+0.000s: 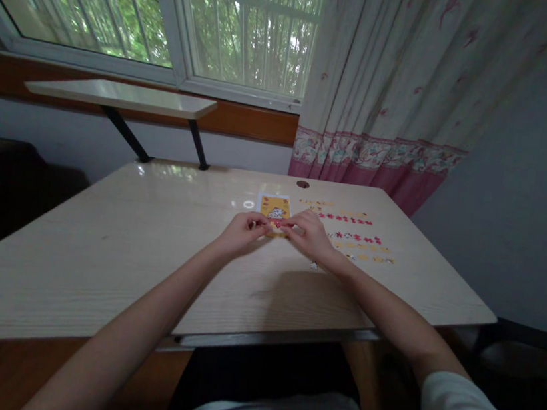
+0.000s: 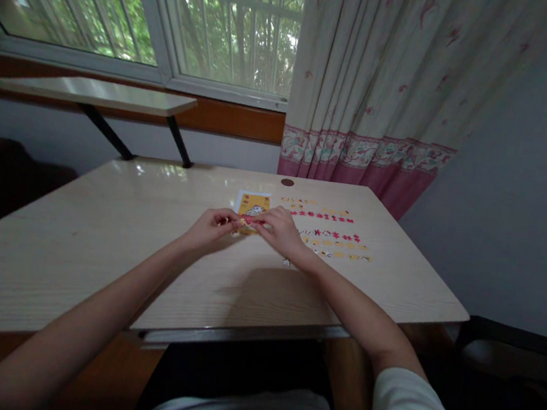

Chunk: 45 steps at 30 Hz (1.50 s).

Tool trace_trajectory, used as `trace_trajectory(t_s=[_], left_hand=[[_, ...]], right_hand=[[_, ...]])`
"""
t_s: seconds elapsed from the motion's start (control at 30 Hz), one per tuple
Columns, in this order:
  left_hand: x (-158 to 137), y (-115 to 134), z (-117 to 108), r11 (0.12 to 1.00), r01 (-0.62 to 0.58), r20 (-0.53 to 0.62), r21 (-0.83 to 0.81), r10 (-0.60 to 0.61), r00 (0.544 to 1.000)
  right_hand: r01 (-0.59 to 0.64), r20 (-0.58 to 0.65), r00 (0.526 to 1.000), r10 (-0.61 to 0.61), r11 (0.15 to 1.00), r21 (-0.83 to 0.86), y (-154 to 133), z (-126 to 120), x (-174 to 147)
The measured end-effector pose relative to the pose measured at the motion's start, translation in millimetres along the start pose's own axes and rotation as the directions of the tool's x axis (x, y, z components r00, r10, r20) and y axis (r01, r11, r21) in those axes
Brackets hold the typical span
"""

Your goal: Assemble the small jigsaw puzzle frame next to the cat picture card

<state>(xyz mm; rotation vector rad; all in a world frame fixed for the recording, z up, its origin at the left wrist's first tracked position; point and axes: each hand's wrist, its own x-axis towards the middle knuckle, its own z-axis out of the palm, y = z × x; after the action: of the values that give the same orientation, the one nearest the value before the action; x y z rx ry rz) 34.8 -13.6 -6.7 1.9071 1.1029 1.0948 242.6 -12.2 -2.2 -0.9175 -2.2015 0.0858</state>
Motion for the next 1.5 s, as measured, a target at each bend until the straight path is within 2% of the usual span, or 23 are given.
trace_trajectory(t_s=[0.27,0.37,0.47,0.6,0.77,0.93,1.13,1.5], left_hand=[[-1.2,6.6,-3.8,0.999,-0.019,0.050,0.039,0.017,0.999],[3.8,10.8,-17.9,0.977,-0.097,0.131,0.188,0.073,0.989],[8.9,11.3,-37.6,0.908,-0.203,0.236,0.368,0.120,0.964],[4.5,-4.5,-55.3,0.801,-0.282,0.296,0.528,0.137,0.945],[-9.8,-38.6,-54.7,0.762,-0.318,0.294,0.564,0.174,0.940],[-14.0,-53.5,-50.0,0.731,-0.355,0.286,0.583,0.225,0.932],[-17.2,-53.4,-48.4,0.709,-0.373,0.291,0.598,0.242,0.926],[-25.6,-37.4,-48.7,0.688,-0.416,0.313,0.594,0.279,0.908]], right_hand=[[0.038,-0.010,0.999,-0.039,0.996,-0.085,0.2,0.9,-1.2],[0.006,-0.027,1.000,-0.008,0.999,-0.053,0.0,-0.2,-1.1],[-0.037,-0.043,0.998,0.037,0.999,-0.016,-2.6,3.0,0.3],[-0.124,0.024,0.992,0.124,0.992,0.000,-9.0,19.0,4.4],[-0.202,0.159,0.966,0.203,0.979,-0.025,-12.3,44.1,8.6],[-0.204,0.196,0.956,0.217,0.975,-0.085,-12.6,54.2,8.0],[-0.212,0.203,0.952,0.229,0.972,-0.100,-14.7,54.7,6.5],[-0.197,0.177,0.962,0.210,0.976,-0.092,-21.3,50.7,1.5]])
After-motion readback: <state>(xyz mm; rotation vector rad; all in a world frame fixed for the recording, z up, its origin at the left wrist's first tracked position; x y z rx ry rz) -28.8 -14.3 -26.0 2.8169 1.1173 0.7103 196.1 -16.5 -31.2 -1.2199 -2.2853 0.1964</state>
